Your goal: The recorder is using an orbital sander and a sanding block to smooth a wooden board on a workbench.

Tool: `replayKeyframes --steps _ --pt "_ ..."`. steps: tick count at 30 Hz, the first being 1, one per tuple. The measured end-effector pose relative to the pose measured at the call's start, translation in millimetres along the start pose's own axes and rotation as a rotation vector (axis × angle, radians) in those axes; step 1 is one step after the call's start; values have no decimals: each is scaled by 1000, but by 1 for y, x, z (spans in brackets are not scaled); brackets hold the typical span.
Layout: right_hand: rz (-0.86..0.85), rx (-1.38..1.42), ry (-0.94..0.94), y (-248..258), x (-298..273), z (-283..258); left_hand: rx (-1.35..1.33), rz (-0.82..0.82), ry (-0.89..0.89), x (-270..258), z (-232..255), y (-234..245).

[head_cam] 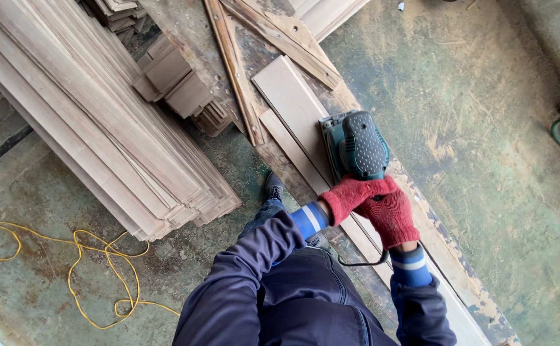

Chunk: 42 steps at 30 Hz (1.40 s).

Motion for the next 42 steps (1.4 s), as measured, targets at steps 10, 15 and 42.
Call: replayKeyframes --steps 10,15,42 --pt "-4 -72 149 2 43 -143 -106 85 -90 1 137 62" --pt "4 -79 219 0 65 -191 -116 94 -150 -16 194 72" --pt "-134 -136 152 -4 -73 19 87 105 -86 -45 -53 -2"
Point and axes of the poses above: each hand's wrist, its own x-axis towards the middle knuckle, its own y-axis out of the back of the hand, z = x × y, the point moved 10 cm from there along x, towards the middle knuckle, and after that the axes turned 9 degrees about -x, right-handed, at the moved point
